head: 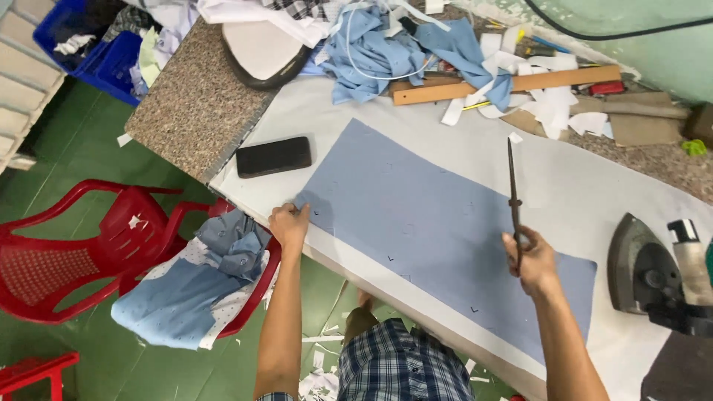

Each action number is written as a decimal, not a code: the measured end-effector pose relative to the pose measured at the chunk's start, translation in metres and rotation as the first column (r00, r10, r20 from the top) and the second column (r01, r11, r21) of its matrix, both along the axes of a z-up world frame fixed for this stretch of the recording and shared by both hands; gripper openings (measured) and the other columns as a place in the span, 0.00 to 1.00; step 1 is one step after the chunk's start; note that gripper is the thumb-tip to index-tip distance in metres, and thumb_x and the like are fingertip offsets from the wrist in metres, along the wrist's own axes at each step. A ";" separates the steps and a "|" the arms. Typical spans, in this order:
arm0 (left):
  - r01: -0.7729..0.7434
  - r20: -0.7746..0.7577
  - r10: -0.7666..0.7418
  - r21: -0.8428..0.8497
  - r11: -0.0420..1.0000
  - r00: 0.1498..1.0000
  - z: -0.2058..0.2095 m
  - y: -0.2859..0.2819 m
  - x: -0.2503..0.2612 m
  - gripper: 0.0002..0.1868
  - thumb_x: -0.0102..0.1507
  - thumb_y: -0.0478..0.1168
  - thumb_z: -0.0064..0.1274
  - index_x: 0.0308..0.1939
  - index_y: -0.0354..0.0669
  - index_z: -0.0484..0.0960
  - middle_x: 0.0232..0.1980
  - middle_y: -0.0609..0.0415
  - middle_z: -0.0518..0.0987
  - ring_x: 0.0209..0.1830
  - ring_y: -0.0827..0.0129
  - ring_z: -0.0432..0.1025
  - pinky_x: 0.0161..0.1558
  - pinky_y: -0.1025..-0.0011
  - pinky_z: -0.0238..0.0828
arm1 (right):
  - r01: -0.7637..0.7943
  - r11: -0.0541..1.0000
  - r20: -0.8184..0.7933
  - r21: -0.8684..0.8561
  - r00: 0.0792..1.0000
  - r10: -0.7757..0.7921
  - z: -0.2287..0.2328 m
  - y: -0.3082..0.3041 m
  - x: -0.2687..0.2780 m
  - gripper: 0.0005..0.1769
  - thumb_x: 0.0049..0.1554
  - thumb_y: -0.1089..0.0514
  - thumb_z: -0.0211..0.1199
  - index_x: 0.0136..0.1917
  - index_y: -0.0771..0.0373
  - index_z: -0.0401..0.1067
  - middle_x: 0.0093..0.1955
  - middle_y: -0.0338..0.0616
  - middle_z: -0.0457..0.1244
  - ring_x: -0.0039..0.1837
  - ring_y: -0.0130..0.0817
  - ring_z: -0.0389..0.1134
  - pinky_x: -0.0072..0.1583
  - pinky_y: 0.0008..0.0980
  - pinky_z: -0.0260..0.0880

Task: The person irons a light blue patterned fabric piece on a white table using a steam iron and a black pressing block. They then use large scissors to cut the fabric along marked lines, separating a section before ironing the remaining piece again.

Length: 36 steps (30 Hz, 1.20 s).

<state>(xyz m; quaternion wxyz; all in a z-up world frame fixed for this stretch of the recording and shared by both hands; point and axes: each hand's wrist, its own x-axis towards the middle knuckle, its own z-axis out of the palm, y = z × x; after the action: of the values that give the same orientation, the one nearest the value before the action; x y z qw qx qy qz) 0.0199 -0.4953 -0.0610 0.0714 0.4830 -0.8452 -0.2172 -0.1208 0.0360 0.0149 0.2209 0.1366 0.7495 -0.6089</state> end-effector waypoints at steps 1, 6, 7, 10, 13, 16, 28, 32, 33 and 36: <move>0.020 -0.005 -0.020 -0.001 1.000 1.000 0.015 0.019 -0.004 0.22 0.55 0.60 0.66 0.40 0.48 0.86 0.39 0.52 0.74 0.45 0.53 0.70 0.46 0.58 0.66 | 0.020 1.000 -0.005 -0.001 1.000 -0.020 0.006 0.006 0.016 0.40 0.61 0.53 0.68 0.74 0.79 0.54 0.30 0.51 0.58 0.27 0.39 0.58 0.25 0.35 0.54; 0.291 -0.328 -0.578 -0.620 0.729 0.747 0.079 0.133 -0.037 0.07 0.58 0.32 0.66 0.38 0.46 0.87 0.47 0.57 0.78 0.56 0.63 0.72 0.65 0.56 0.62 | 0.014 0.952 0.161 -0.305 0.986 0.038 0.029 0.045 0.089 0.31 0.60 0.47 0.64 0.64 0.75 0.66 0.26 0.43 0.52 0.23 0.33 0.54 0.22 0.33 0.53; 0.310 -0.330 -0.595 -0.617 0.723 0.733 0.085 0.158 -0.040 0.07 0.58 0.32 0.66 0.38 0.46 0.87 0.47 0.57 0.78 0.56 0.63 0.72 0.65 0.56 0.62 | 0.038 0.953 0.162 -0.302 0.987 0.012 0.024 0.053 0.102 0.31 0.60 0.47 0.64 0.64 0.75 0.66 0.26 0.43 0.52 0.23 0.33 0.54 0.22 0.33 0.53; 0.451 -0.335 -0.755 -0.641 0.621 0.564 0.098 0.225 -0.044 0.10 0.57 0.27 0.64 0.41 0.40 0.87 0.49 0.46 0.82 0.61 0.52 0.74 0.69 0.49 0.61 | 0.074 0.933 0.200 -0.352 0.980 -0.002 0.016 0.071 0.132 0.27 0.59 0.49 0.64 0.62 0.73 0.67 0.26 0.46 0.54 0.21 0.35 0.56 0.22 0.34 0.56; 0.563 -0.345 -0.801 -0.577 0.592 0.489 0.088 0.275 -0.031 0.11 0.58 0.28 0.63 0.43 0.42 0.87 0.52 0.44 0.83 0.63 0.53 0.73 0.70 0.49 0.61 | -0.019 0.958 0.210 -0.284 0.974 0.082 0.016 0.087 0.151 0.26 0.60 0.53 0.62 0.62 0.78 0.67 0.24 0.47 0.57 0.21 0.38 0.61 0.24 0.36 0.62; 0.686 -0.332 -0.851 -0.503 0.525 0.407 0.065 0.298 -0.008 0.14 0.59 0.29 0.62 0.47 0.44 0.87 0.57 0.46 0.82 0.64 0.55 0.73 0.70 0.50 0.61 | -0.117 0.968 0.189 -0.222 0.969 0.161 0.009 0.093 0.171 0.23 0.61 0.53 0.61 0.60 0.77 0.70 0.22 0.51 0.60 0.22 0.41 0.64 0.26 0.37 0.64; 0.897 -0.254 -0.964 -0.405 0.174 0.072 0.071 0.272 0.010 0.26 0.66 0.54 0.57 0.62 0.40 0.79 0.68 0.43 0.74 0.72 0.50 0.65 0.73 0.45 0.57 | -0.103 0.992 0.337 -0.079 0.933 0.124 0.030 0.020 0.276 0.42 0.54 0.36 0.58 0.71 0.66 0.62 0.29 0.40 0.58 0.29 0.32 0.67 0.33 0.32 0.75; 0.963 0.012 -0.992 -0.244 0.115 0.122 0.089 0.267 -0.017 0.39 0.72 0.63 0.31 0.74 0.34 0.61 0.79 0.37 0.56 0.80 0.45 0.49 0.77 0.46 0.43 | -0.142 0.990 0.323 -0.015 0.936 0.139 0.018 -0.004 0.309 0.41 0.54 0.30 0.55 0.67 0.63 0.67 0.27 0.33 0.53 0.27 0.25 0.59 0.31 0.27 0.67; 0.962 0.077 -0.988 -0.250 0.108 0.131 0.092 0.268 -0.021 0.40 0.72 0.63 0.27 0.75 0.33 0.58 0.79 0.37 0.55 0.81 0.45 0.48 0.77 0.46 0.42 | -0.204 0.978 0.352 0.041 0.919 0.177 0.012 -0.008 0.318 0.43 0.53 0.27 0.52 0.67 0.62 0.66 0.28 0.31 0.51 0.28 0.23 0.60 0.32 0.26 0.71; 0.979 0.154 -0.982 -0.192 0.075 0.105 0.069 0.272 -0.007 0.44 0.71 0.67 0.20 0.78 0.34 0.52 0.82 0.41 0.49 0.83 0.51 0.42 0.79 0.49 0.35 | -0.275 0.958 0.325 0.077 0.916 0.236 0.013 -0.020 0.326 0.41 0.55 0.25 0.49 0.65 0.59 0.68 0.28 0.29 0.49 0.28 0.21 0.54 0.31 0.26 0.64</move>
<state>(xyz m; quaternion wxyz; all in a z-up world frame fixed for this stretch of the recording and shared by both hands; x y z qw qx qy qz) 0.0130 -0.2235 0.0084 -0.0264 -0.2217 -0.9690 -0.1060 0.2053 0.0156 0.0281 0.4058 0.1452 0.7520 -0.4986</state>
